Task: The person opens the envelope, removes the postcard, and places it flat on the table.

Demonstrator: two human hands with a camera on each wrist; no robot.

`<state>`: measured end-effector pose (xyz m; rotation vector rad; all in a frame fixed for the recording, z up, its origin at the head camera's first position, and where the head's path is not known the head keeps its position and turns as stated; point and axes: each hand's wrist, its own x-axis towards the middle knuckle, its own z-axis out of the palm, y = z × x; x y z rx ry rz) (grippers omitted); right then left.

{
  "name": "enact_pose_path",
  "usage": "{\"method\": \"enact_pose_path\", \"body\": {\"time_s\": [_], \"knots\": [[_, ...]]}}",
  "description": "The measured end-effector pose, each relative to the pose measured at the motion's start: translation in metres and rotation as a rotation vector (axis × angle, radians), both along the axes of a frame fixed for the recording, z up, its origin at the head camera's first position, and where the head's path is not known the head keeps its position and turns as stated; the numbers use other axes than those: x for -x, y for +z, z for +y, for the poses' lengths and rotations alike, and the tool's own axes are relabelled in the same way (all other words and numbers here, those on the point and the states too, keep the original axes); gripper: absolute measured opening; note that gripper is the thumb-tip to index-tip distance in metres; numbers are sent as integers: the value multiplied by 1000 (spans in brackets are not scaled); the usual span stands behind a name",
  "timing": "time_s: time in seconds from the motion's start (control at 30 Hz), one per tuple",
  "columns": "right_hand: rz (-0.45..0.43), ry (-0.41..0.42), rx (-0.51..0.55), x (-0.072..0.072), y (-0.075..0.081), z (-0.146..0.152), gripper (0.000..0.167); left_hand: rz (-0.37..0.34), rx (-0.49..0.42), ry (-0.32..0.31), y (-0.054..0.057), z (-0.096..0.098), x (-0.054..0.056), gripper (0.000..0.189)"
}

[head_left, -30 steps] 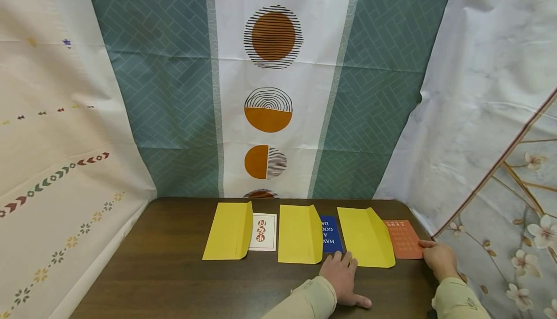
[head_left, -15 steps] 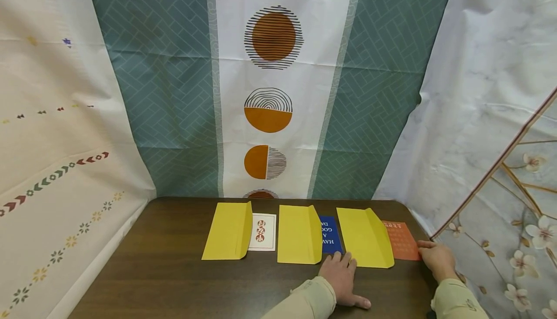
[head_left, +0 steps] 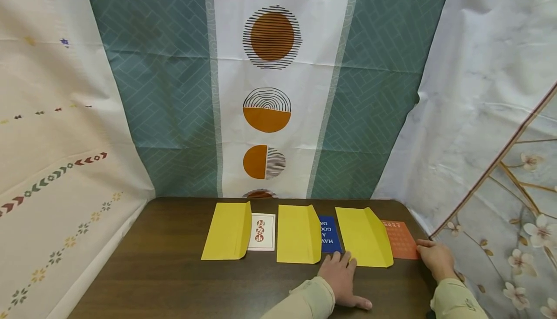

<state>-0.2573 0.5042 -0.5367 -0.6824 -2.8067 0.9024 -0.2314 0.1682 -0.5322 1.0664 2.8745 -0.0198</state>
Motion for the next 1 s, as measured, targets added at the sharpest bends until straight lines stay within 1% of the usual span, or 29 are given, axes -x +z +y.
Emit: {"method": "enact_pose_path", "body": {"time_s": [0.2, 0.27, 0.33, 0.4, 0.5, 0.57, 0.6, 0.63, 0.73, 0.8, 0.87, 0.93, 1.0], "knots": [[25, 1, 21, 1, 0, -3, 43, -88, -88, 14, -4, -2, 8, 102], [23, -2, 30, 2, 0, -4, 45, -112, -123, 16, -3, -4, 10, 103], [23, -12, 50, 3, -1, -4, 46, -102, -135, -8, 0, -6, 11, 103], [22, -18, 57, 3, -1, -4, 47, -63, -132, -55, 5, -8, 12, 100], [22, -21, 59, 6, -2, -4, 48, -4, -127, -118, 18, -16, 14, 95], [25, -16, 59, 9, 0, -4, 48, 19, -136, -141, 28, -24, 15, 93], [26, -15, 64, 11, 0, -5, 49, 20, -145, -146, 33, -29, 15, 92], [26, -15, 75, 13, 2, -6, 49, 14, -158, -145, 38, -35, 16, 91], [29, -13, 95, 14, 4, -8, 49, 9, -200, -147, 48, -58, 18, 91], [28, -4, 97, 14, 6, -10, 49, -10, -231, -128, 53, -76, 19, 91], [27, 31, 71, 13, 9, -12, 49, -30, -266, -87, 56, -99, 21, 92], [31, 75, 34, 12, 13, -15, 50, -47, -292, -23, 59, -126, 24, 93], [40, 118, -6, 11, 16, -18, 50, -44, -322, 45, 61, -157, 28, 94]]}}
